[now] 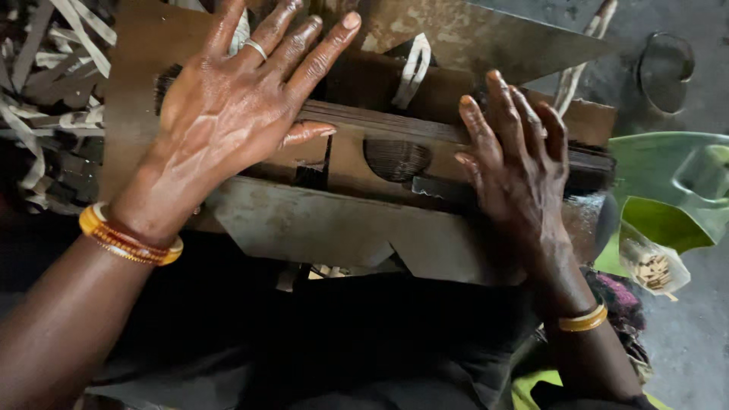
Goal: The person sits on the floor with a wooden jig on their lap, aligning a large bundle of thin dark incense sticks. They press and square the bundle by hand, tap and trim the ends with a knife, and secure it using the white cloth straps on the jig.
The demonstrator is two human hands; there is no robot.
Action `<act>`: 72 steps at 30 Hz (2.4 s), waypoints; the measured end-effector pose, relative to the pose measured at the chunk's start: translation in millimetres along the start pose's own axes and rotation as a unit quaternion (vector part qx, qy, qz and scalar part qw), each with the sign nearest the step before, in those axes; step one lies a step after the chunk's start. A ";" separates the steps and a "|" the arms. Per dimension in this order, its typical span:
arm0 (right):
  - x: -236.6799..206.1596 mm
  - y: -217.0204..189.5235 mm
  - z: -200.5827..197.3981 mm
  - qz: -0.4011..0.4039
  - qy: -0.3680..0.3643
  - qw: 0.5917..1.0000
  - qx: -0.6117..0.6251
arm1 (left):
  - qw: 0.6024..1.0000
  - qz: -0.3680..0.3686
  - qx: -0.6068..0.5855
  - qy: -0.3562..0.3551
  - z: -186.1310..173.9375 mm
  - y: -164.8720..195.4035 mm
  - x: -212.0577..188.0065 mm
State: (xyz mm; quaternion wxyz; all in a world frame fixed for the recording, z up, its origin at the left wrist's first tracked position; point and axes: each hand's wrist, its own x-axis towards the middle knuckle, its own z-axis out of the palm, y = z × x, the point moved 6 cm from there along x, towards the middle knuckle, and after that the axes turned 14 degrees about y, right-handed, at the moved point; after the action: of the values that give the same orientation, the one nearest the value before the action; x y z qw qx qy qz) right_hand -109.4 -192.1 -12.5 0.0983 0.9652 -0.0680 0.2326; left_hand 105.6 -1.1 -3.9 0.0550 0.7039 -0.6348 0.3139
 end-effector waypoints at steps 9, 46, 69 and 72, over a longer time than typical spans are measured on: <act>-30.3 -55.1 -51.1 0.117 -0.057 0.974 0.187 | 0.952 -0.067 -0.298 0.005 -40.7 79.9 -6.0; -40.5 -80.5 -64.3 0.135 0.021 0.982 0.132 | 0.951 -0.120 -0.285 0.023 -68.0 96.4 -17.8; -70.0 -4.6 -95.5 0.163 -0.062 0.977 0.127 | 0.975 -0.008 -0.220 0.041 -80.1 101.2 -17.5; -81.7 25.4 -108.1 0.159 -0.054 0.981 0.098 | 0.978 0.001 -0.193 0.082 -81.0 97.1 -8.2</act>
State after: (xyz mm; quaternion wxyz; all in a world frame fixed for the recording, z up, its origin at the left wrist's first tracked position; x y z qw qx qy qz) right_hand -233.1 -185.9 48.1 -0.0390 0.9582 -0.2027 0.1983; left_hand -14.7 26.3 25.3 0.2409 0.6513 -0.6776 0.2422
